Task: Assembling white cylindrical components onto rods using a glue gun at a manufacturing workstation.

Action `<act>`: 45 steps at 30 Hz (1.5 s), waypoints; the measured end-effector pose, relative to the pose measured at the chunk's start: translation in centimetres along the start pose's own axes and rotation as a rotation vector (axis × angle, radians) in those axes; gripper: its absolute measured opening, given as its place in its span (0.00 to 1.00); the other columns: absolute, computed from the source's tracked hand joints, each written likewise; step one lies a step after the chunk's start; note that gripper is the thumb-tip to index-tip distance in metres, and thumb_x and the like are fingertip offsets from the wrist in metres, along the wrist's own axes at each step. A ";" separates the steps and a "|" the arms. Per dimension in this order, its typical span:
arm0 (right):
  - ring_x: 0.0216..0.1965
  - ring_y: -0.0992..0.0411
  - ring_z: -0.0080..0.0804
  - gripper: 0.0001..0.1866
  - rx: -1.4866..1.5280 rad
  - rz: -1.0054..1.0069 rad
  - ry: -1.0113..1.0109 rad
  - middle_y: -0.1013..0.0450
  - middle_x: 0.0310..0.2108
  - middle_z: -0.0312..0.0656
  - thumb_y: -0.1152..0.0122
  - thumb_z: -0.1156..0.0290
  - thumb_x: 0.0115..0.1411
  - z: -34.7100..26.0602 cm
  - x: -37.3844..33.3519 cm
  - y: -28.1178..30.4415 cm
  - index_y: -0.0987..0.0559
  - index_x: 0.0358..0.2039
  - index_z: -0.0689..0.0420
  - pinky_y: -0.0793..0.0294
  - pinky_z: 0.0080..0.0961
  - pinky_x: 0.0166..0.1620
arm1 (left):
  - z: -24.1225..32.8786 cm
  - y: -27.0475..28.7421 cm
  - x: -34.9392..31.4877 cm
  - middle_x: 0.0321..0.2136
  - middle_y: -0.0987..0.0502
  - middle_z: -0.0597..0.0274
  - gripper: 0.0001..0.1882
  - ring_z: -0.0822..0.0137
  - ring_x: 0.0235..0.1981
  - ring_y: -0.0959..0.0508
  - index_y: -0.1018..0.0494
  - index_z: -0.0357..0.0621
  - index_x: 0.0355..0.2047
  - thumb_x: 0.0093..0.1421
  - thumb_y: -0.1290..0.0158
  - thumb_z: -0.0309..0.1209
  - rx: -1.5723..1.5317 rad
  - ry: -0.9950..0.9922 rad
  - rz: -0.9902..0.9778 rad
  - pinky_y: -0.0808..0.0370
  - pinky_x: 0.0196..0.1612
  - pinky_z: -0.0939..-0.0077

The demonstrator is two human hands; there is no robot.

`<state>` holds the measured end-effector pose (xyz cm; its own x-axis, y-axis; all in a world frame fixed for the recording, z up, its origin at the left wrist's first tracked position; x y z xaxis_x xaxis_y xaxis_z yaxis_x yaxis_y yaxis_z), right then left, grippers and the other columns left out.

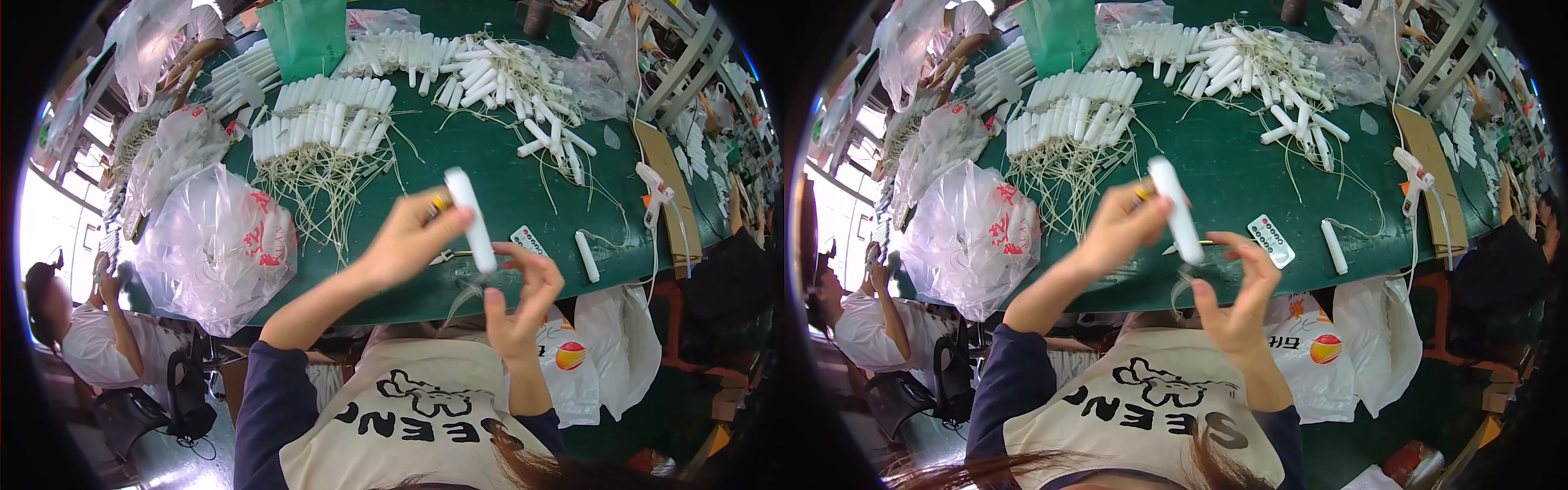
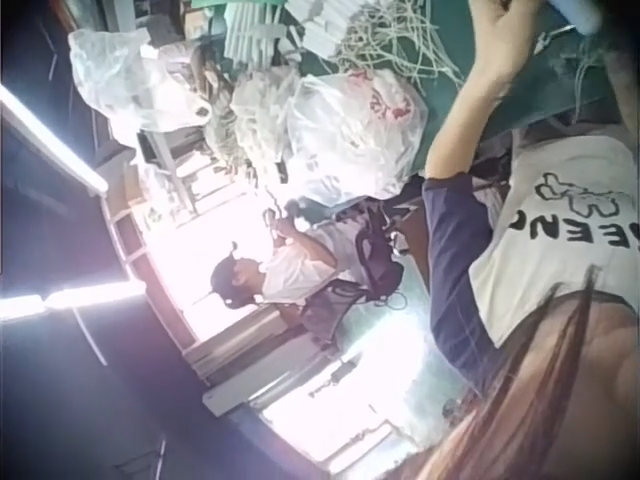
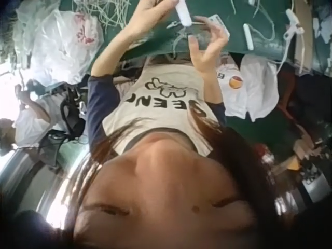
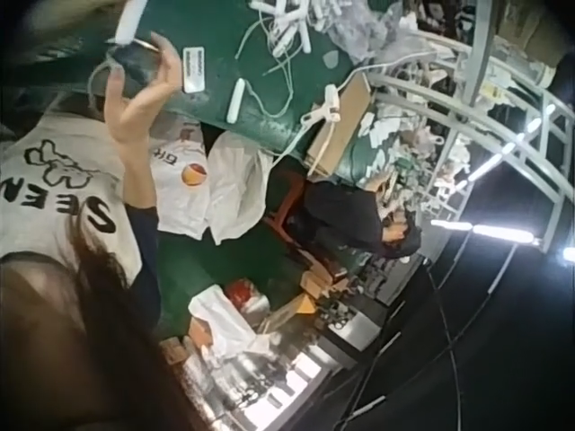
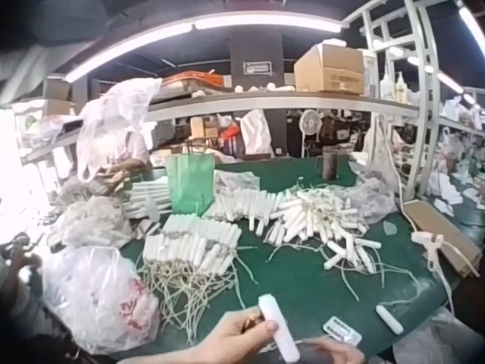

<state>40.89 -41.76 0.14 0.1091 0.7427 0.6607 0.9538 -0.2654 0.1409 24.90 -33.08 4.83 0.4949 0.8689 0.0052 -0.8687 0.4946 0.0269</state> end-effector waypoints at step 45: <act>0.36 0.30 0.43 0.08 -0.535 -0.111 -0.172 0.27 0.32 0.46 0.39 0.79 0.48 3.2 2.2 7.3 0.24 0.31 0.63 0.31 0.31 0.41 | -3.4 27.9 19.5 0.37 0.22 0.45 0.30 0.48 0.41 0.22 0.24 0.38 0.37 0.45 0.42 0.53 1.408 0.414 0.766 0.26 0.42 0.57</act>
<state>48.96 -40.06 0.28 0.1032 0.8614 0.4974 0.6922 -0.4213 0.5860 10.23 -2.25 2.33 -0.2505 0.9473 0.1995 -0.0798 -0.2256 0.9709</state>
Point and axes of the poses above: each hand's wrist, its own x-axis towards the middle knuckle, its own y-axis out of the back of the hand, z = x × y, the point moved 1 cm from there along x, towards the middle knuckle
